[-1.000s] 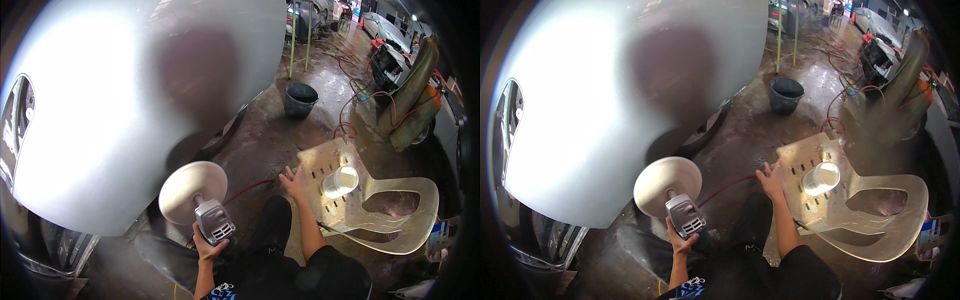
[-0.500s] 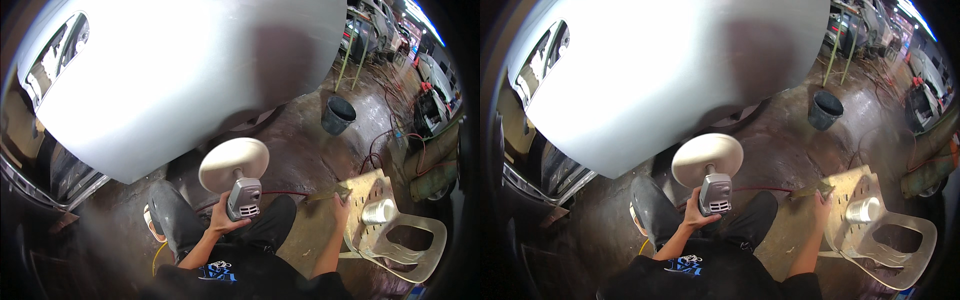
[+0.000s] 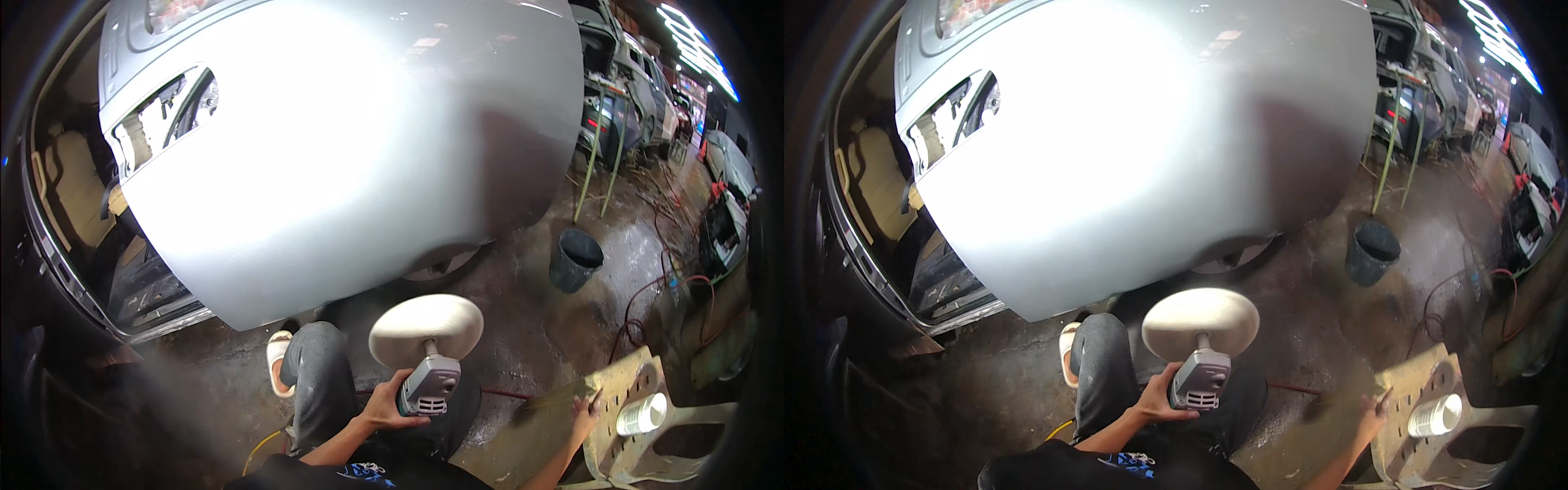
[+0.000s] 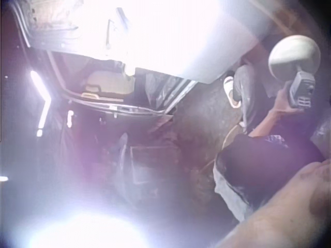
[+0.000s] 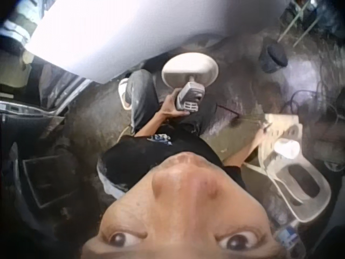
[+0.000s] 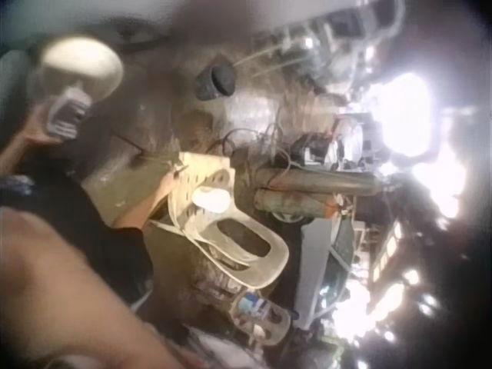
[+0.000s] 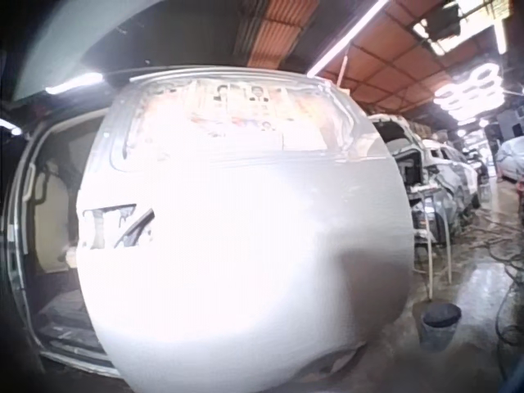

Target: The person uses a rotary polisher with a buffing pad to smooth the surface of a car's rear quarter panel. They apply a compound from a small container and move the tool across the panel in overlapping passes.

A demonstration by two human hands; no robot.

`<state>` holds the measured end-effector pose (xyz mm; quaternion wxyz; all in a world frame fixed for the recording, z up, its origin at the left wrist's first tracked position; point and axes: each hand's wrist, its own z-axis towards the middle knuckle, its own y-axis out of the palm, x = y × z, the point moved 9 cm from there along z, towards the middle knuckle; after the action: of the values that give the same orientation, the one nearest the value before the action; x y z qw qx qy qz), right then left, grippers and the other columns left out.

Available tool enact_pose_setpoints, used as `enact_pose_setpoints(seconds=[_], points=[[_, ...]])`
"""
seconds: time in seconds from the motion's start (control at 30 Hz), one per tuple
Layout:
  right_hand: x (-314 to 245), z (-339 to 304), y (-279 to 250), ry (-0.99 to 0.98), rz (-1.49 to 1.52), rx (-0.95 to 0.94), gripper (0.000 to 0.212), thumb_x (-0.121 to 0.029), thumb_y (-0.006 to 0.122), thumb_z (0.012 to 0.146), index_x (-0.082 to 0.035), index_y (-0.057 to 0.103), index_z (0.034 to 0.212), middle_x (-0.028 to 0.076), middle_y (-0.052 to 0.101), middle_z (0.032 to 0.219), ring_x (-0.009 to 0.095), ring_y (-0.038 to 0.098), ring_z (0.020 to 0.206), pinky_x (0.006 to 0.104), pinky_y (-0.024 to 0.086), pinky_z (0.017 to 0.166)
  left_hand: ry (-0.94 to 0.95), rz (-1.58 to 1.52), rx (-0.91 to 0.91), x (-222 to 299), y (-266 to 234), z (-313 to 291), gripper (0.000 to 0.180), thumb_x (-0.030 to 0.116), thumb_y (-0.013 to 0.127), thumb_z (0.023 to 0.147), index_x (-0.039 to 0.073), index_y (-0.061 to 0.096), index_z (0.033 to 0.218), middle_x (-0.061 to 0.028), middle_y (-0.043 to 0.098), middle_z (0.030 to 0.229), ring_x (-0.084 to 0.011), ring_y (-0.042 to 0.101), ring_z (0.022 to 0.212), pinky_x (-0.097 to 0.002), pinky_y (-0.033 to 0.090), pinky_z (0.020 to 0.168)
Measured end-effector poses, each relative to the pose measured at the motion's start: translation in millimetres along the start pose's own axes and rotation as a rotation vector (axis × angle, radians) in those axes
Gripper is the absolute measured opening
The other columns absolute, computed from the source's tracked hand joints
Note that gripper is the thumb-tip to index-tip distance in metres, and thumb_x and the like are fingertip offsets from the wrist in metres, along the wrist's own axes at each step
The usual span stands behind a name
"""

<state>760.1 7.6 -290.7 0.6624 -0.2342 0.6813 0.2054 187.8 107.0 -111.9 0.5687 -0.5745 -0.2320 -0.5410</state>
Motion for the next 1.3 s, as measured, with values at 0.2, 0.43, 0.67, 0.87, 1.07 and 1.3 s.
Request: enact_pose_setpoints(seconds=[0.2,0.43,0.67,0.87,1.07,1.3], points=[[-0.2,11.7,-14.5,-0.093,0.039,0.049,0.061,-0.013,0.057,0.101,-0.022,0.035,0.157,0.007,0.066,0.114,0.018,0.070,0.084,0.0283,0.055,0.066,0.040,-0.027,-0.043,6.4,7.0,9.8,0.100,0.049,0.091,0.060,0.000,0.045,0.133,-0.0219,0.070,0.110,-0.0331,0.071,0.104,-0.0393,0.054,0.093],[-9.5,-3.4,8.8,-0.015,0.015,0.002,0.067,-0.012,0.059,0.099,-0.021,0.029,0.159,0.009,0.067,0.108,0.020,0.072,0.088,0.0344,0.059,0.074,0.050,-0.116,-0.207,-12.7,21.9,17.3,0.103,0.050,0.093,0.058,-0.003,0.046,0.132,-0.0221,0.069,0.112,-0.0336,0.070,0.106,-0.0391,0.054,0.095],[-23.5,-15.8,2.2,0.003,0.023,0.057,0.065,-0.012,0.060,0.099,-0.015,0.033,0.157,0.008,0.063,0.107,0.022,0.071,0.086,0.0364,0.060,0.073,0.095,-0.054,-0.511,-24.6,69.1,25.6,0.105,0.060,0.089,0.058,-0.002,0.047,0.132,-0.0246,0.068,0.111,-0.0399,0.069,0.101,-0.0443,0.053,0.091],[-55.8,-35.1,13.2,-0.090,-0.464,0.207,0.057,-0.017,0.058,0.100,-0.013,0.040,0.154,0.006,0.065,0.090,0.017,0.071,0.076,0.0313,0.055,0.062,0.097,-0.134,-0.652,-35.6,85.6,51.3,0.102,0.057,0.089,0.060,0.000,0.045,0.133,-0.0263,0.067,0.111,-0.0409,0.068,0.101,-0.0455,0.053,0.091],[-93.6,-44.1,36.5,-0.020,-1.041,0.330,0.055,-0.030,0.050,0.100,-0.009,0.043,0.151,0.013,0.074,0.076,0.026,0.073,0.073,0.0393,0.054,0.072,0.020,-0.272,-0.797,-66.4,104.7,90.6,0.099,0.053,0.089,0.063,0.000,0.043,0.133,-0.0269,0.067,0.113,-0.0405,0.068,0.106,-0.0431,0.052,0.095],[-94.2,-31.0,20.3,0.276,-1.174,0.360,0.062,-0.023,0.054,0.098,-0.004,0.035,0.153,0.021,0.074,0.091,0.031,0.073,0.078,0.0388,0.054,0.082,-0.054,-0.480,-0.772,-86.5,118.4,134.2,0.093,0.048,0.090,0.065,0.001,0.044,0.130,-0.0236,0.069,0.112,-0.0357,0.069,0.107,-0.0414,0.052,0.096]])
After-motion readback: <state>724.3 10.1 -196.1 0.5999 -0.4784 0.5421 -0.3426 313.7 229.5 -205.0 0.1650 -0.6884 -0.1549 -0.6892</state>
